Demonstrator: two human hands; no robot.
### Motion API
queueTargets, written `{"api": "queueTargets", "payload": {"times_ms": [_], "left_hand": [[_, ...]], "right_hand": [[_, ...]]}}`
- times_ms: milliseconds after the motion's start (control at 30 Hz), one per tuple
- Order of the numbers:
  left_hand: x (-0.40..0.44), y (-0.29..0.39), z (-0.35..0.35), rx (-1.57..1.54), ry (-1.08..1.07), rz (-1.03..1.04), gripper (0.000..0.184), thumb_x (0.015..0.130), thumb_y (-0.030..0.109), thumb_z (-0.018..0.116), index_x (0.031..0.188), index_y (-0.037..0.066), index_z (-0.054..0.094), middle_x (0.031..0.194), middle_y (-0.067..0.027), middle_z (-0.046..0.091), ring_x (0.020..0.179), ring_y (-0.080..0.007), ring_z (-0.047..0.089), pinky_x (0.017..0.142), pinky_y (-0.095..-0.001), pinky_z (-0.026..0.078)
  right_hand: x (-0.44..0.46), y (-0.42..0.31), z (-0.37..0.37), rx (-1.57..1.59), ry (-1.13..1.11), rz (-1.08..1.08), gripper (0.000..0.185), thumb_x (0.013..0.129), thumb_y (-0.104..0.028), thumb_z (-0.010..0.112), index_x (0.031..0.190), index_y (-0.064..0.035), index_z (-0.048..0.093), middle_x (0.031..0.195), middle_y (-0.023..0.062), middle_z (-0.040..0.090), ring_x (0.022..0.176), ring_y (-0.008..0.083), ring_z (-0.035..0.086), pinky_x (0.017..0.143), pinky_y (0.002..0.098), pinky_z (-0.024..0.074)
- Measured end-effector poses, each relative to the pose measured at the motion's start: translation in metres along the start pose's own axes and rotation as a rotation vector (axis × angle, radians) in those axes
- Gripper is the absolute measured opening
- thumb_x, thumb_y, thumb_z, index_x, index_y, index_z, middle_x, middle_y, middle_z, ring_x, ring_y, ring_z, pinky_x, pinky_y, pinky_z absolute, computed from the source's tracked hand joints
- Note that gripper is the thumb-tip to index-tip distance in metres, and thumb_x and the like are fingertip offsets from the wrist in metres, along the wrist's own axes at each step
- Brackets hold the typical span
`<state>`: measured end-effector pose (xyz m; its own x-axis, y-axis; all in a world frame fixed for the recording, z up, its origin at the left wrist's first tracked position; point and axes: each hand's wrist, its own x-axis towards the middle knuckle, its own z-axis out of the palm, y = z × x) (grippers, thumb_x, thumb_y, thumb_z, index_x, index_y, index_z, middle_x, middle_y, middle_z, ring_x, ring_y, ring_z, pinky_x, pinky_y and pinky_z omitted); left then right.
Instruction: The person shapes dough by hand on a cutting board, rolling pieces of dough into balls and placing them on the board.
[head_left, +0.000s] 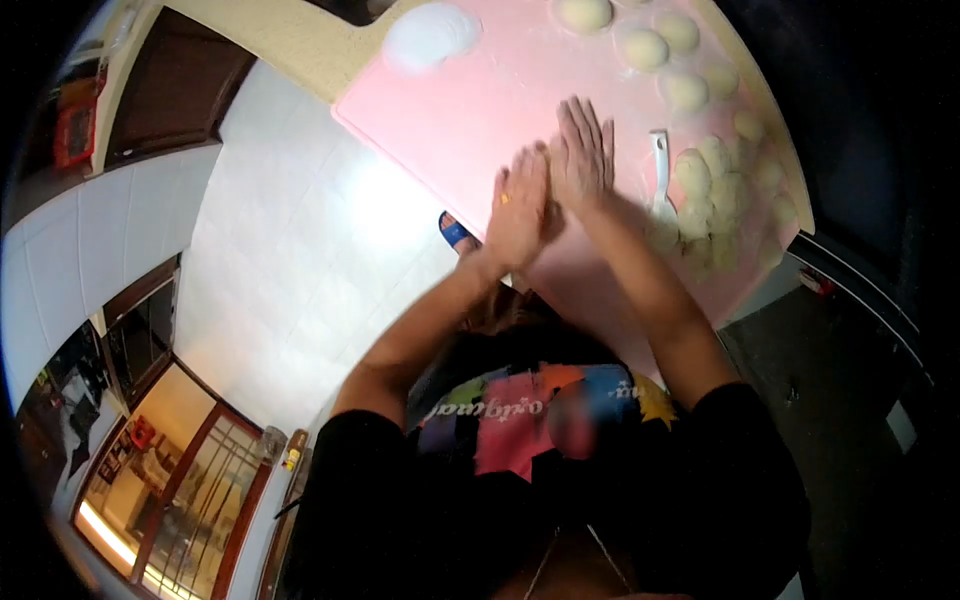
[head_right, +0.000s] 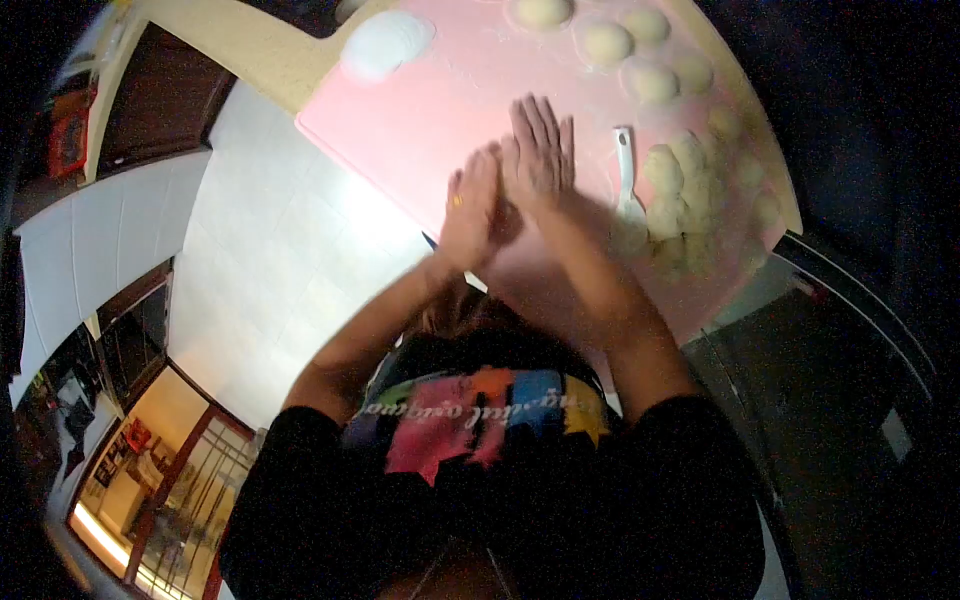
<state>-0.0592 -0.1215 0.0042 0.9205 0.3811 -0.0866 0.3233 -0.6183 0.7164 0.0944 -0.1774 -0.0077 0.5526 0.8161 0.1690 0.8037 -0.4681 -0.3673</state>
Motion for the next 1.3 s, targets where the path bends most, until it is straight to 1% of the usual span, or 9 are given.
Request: {"api": "queueTargets", "payload": {"times_ms": [267, 333, 400, 467, 867, 933, 967, 1067, 1300], "left_hand": [[0.079, 0.016, -0.034, 0.080, -0.028, -0.212, 0.097, 0.093, 0.047, 0.064, 0.156, -0.003, 0.011, 0.163, -0.0239, 0.016, 0.152, -0.0411, 0.013, 0.116, -0.0635, 0.016], [0.066, 0.026, -0.022, 0.004, -0.050, -0.204, 0.101, 0.087, 0.041, 0.070, 0.157, -0.002, 0.011, 0.163, -0.0250, 0.017, 0.152, -0.0406, 0.016, 0.119, -0.0604, 0.015], [0.028, 0.028, 0.008, -0.014, 0.016, -0.169, 0.097, 0.088, 0.036, 0.068, 0.157, -0.002, 0.011, 0.163, -0.0249, 0.016, 0.153, -0.0402, 0.015, 0.120, -0.0608, 0.015], [0.003, 0.029, 0.027, -0.028, 0.012, -0.074, 0.093, 0.091, 0.030, 0.064, 0.157, -0.003, 0.009, 0.164, -0.0248, 0.015, 0.153, -0.0397, 0.014, 0.120, -0.0616, 0.015], [0.090, 0.015, -0.028, 0.057, -0.033, -0.161, 0.092, 0.088, 0.043, 0.070, 0.154, 0.001, 0.022, 0.163, -0.0233, 0.020, 0.153, -0.0387, 0.014, 0.118, -0.0621, 0.013], [0.078, 0.014, -0.013, 0.042, 0.008, -0.119, 0.098, 0.083, 0.043, 0.075, 0.154, 0.002, 0.022, 0.162, -0.0233, 0.021, 0.152, -0.0394, 0.017, 0.118, -0.0635, 0.015], [0.062, 0.022, -0.010, -0.022, -0.015, -0.144, 0.097, 0.084, 0.034, 0.074, 0.156, 0.001, 0.017, 0.162, -0.0236, 0.021, 0.153, -0.0384, 0.018, 0.118, -0.0636, 0.016], [0.011, 0.019, 0.015, -0.012, -0.002, -0.056, 0.092, 0.088, 0.024, 0.066, 0.158, 0.000, 0.012, 0.163, -0.0221, 0.020, 0.153, -0.0366, 0.017, 0.119, -0.0629, 0.017], [0.069, 0.006, -0.016, 0.052, -0.059, -0.051, 0.095, 0.092, 0.040, 0.065, 0.159, 0.001, 0.009, 0.164, -0.0206, 0.017, 0.154, -0.0374, 0.014, 0.119, -0.0638, 0.012]], "right_hand": [[0.082, 0.029, -0.002, -0.142, -0.038, -0.251, 0.053, 0.101, -0.038, 0.046, 0.144, -0.0067, 0.051, 0.154, 0.0137, 0.043, 0.146, 0.0309, 0.036, 0.121, 0.0520, 0.0221], [0.080, 0.004, -0.029, 0.986, -0.380, 0.307, 0.052, 0.103, -0.030, 0.045, 0.148, -0.0056, 0.044, 0.156, 0.0144, 0.042, 0.149, 0.0300, 0.030, 0.122, 0.0426, 0.0204], [0.033, 0.012, -0.006, 0.339, -0.095, -0.021, 0.055, 0.103, -0.031, 0.040, 0.151, -0.0043, 0.040, 0.156, 0.0164, 0.041, 0.149, 0.0342, 0.029, 0.123, 0.0423, 0.0185], [-0.019, 0.018, 0.004, 0.004, -0.045, 0.126, 0.052, 0.102, -0.030, 0.043, 0.149, -0.0057, 0.044, 0.157, 0.0154, 0.040, 0.147, 0.0337, 0.035, 0.121, 0.0502, 0.0220], [0.076, 0.045, 0.000, -0.209, -0.023, -0.182, 0.052, 0.103, -0.039, 0.046, 0.146, -0.0099, 0.050, 0.156, 0.0103, 0.044, 0.146, 0.0268, 0.037, 0.120, 0.0478, 0.0243], [0.075, 0.009, -0.034, 1.028, -0.281, 0.423, 0.053, 0.105, -0.044, 0.040, 0.145, -0.0126, 0.052, 0.155, 0.0098, 0.045, 0.144, 0.0257, 0.039, 0.119, 0.0410, 0.0271], [0.061, 0.008, -0.020, 1.149, -0.227, 0.503, 0.060, 0.105, -0.050, 0.035, 0.145, -0.0087, 0.050, 0.156, 0.0123, 0.044, 0.142, 0.0256, 0.039, 0.119, 0.0354, 0.0266], [-0.010, 0.008, 0.010, 0.052, -0.001, 0.232, 0.053, 0.106, -0.034, 0.033, 0.148, -0.0038, 0.045, 0.158, 0.0152, 0.039, 0.149, 0.0287, 0.032, 0.123, 0.0507, 0.0171], [0.044, 0.044, 0.008, -0.074, 0.018, 0.035, 0.050, 0.101, -0.032, 0.048, 0.145, -0.0076, 0.048, 0.157, 0.0123, 0.040, 0.149, 0.0291, 0.030, 0.121, 0.0554, 0.0186]]}}
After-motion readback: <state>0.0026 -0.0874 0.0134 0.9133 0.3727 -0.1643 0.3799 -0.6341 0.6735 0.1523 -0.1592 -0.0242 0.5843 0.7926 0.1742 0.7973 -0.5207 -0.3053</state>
